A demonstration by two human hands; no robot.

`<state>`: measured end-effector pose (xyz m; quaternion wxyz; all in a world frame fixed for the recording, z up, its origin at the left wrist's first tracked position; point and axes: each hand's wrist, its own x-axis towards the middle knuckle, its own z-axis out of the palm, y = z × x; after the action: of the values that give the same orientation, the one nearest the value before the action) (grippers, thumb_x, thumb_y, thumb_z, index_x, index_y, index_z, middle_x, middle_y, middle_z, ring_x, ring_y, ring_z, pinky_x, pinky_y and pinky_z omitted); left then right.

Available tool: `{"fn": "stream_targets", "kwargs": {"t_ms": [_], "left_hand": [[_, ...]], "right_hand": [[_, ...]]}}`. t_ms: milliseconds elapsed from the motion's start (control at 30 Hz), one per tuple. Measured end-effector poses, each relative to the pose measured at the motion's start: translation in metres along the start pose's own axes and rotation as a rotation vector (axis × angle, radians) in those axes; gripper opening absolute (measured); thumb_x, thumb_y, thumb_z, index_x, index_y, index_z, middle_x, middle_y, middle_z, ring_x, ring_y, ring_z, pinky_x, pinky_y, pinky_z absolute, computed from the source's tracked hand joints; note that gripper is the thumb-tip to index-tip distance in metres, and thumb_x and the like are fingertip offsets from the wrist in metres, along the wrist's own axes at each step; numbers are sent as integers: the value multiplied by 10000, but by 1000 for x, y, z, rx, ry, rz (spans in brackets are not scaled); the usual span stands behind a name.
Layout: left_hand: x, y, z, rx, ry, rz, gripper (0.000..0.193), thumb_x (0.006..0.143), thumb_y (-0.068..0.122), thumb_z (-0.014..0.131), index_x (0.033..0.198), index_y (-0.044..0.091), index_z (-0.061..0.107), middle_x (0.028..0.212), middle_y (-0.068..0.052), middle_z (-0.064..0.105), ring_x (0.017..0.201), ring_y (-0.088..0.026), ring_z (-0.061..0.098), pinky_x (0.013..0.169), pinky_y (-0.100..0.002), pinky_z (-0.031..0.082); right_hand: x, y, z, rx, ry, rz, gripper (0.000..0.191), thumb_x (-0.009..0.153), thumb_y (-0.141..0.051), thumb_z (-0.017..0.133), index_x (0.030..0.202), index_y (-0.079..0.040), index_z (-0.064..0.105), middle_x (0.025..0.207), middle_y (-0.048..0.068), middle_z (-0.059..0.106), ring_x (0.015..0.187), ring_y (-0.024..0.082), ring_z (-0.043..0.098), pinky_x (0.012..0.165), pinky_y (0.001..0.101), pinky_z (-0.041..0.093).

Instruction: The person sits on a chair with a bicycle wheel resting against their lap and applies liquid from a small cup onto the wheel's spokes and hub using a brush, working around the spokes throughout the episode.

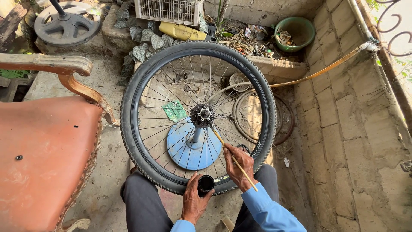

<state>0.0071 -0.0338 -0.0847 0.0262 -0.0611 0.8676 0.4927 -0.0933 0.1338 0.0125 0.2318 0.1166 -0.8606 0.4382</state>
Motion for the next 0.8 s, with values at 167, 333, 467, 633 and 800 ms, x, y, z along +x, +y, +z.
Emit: {"fn": "stream_targets", "kwargs": {"t_ms": [167,333,467,633,800], "left_hand": [[2,3,-2,1,7,12,753,757,312,899,1368,81,524,1507,-185,476,1366,-350,504,1120,-411,463],[4,9,-7,11,11,11,756,760,317,896,1370,78,520,1503,-179,482,1363,-343,511,1124,-406,462],[3,10,-7,10,6,13,754,768,324,894,1372,72,519,1505,-180,478,1364,-343,511,1125,-408,463],[3,11,-7,40,-15,-18,763,772,356,888,1378,81,513,1505,-170,476,1363,-337,510,1133,-404,458],[4,16,-11,43,-13,-17,788,770,367,883,1398,89,498,1502,-171,472,1362,-338,507,1133,-404,457]], "right_hand": [[2,-3,-1,0,6,-7,192,941,-83,726,1116,-12,757,857,119,785,682,151,749,580,291,597],[-1,-4,1,-34,17,-30,196,928,-77,736,1109,-4,761,879,135,792,695,181,752,609,315,596],[-8,4,4,-4,31,-31,196,963,-85,711,1140,-13,751,910,122,795,774,156,780,645,280,634],[-6,9,-1,-14,44,48,194,953,-102,714,1123,-25,767,829,94,797,690,129,754,584,268,605],[0,1,-2,3,22,23,199,942,-109,725,1115,-23,771,817,90,792,650,122,731,557,270,586]]}}
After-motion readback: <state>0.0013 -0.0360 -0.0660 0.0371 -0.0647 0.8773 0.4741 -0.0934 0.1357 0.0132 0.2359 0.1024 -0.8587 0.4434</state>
